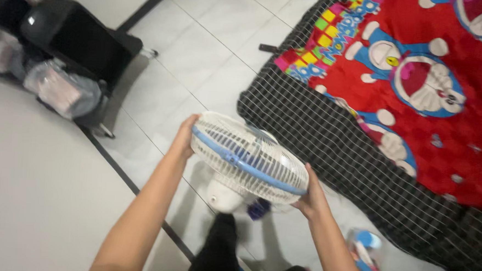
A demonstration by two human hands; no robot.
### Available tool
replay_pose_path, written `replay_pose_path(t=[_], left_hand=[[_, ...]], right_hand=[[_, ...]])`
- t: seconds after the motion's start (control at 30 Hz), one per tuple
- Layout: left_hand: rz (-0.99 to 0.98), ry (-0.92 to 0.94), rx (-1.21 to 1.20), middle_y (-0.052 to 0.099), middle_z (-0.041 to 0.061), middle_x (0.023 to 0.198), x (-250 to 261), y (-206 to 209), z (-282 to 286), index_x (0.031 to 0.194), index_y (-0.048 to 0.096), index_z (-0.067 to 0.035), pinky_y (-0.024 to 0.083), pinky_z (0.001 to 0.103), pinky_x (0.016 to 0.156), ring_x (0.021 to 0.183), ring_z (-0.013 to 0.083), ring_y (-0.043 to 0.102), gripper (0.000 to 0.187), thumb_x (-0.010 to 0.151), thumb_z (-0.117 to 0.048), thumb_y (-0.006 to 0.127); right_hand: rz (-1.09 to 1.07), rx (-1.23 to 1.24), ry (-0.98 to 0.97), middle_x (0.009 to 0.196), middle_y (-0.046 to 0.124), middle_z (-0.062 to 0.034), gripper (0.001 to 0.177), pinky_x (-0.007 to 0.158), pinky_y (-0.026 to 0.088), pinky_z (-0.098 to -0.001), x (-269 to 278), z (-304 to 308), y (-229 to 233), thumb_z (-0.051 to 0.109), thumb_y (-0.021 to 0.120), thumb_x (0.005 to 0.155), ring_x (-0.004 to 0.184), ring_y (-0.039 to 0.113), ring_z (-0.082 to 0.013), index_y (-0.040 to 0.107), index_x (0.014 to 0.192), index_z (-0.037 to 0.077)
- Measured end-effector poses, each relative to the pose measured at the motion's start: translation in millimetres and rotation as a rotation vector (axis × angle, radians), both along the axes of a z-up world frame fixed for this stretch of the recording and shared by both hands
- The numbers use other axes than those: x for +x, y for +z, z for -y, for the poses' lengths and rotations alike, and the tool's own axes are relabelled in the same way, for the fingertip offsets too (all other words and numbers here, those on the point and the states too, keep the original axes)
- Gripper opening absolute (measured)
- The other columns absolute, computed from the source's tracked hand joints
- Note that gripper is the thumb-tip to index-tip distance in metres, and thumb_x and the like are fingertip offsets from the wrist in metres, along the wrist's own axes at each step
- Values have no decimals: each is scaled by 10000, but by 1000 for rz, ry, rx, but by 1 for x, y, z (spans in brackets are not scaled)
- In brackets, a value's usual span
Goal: The person picks up a stack of folded towels and places them on a shelf, then gathers various loose toiletries from the floor into a small bin and places the bin on the vanity before rearranging bottles, a clock, and other items on the vanity surface.
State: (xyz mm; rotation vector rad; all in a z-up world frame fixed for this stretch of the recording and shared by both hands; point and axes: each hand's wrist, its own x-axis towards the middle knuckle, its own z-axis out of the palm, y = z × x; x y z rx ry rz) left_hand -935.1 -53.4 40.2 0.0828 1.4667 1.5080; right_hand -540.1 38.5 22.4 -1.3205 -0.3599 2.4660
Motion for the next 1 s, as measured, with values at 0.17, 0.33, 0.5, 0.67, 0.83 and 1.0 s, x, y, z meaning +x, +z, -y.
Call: replay_pose_path(t=[0.17,0.33,0.5,0.67,0.83,1.0], left_hand=[[-14,30,40,681,150,1081,-116,-64,-15,1194,644,-53,573,473,865,967,279,675,369,1003,-354,552],[78,-45,-231,725,164,1134,-187,-57,-58,1192,634,-71,568,516,907,1033,322,709,499,944,-472,470],[78,-117,-155,706,156,1201,-234,-96,-75,1243,639,-56,550,492,988,1102,307,679,526,946,-469,505],[102,-146,-222,731,99,1222,-278,-157,-95,1253,653,-81,544,421,991,1115,249,698,553,939,-498,471],[88,-180,-238,719,114,1203,-303,-210,-111,1248,652,-58,552,423,980,1097,262,686,518,958,-463,511],[113,-199,-211,716,106,1193,-314,-257,-120,1246,639,-69,551,411,986,1097,250,685,477,971,-437,511]], right_hand=[[58,-71,12,1339,661,-148,679,963,484,-647,-105,-29,-50,651,462,947,1238,606,-360,607,1370,141],[92,-106,-65,1492,567,-159,741,1052,410,-687,-182,-51,-95,633,549,879,1379,508,-409,535,1456,167],[172,-161,-34,1550,461,-159,794,1060,296,-738,-231,-64,-130,663,551,872,1411,417,-426,474,1502,185],[-66,-132,-112,1472,592,-108,775,1078,426,-573,-275,-73,-194,650,573,867,1324,543,-338,558,1442,129],[34,-264,-162,1393,648,-111,708,1049,489,-507,-291,-66,-250,615,536,905,1263,602,-310,592,1402,114],[-66,-295,-227,1409,629,-123,725,1055,484,-541,-305,-55,-292,608,534,898,1269,591,-329,557,1429,115]])
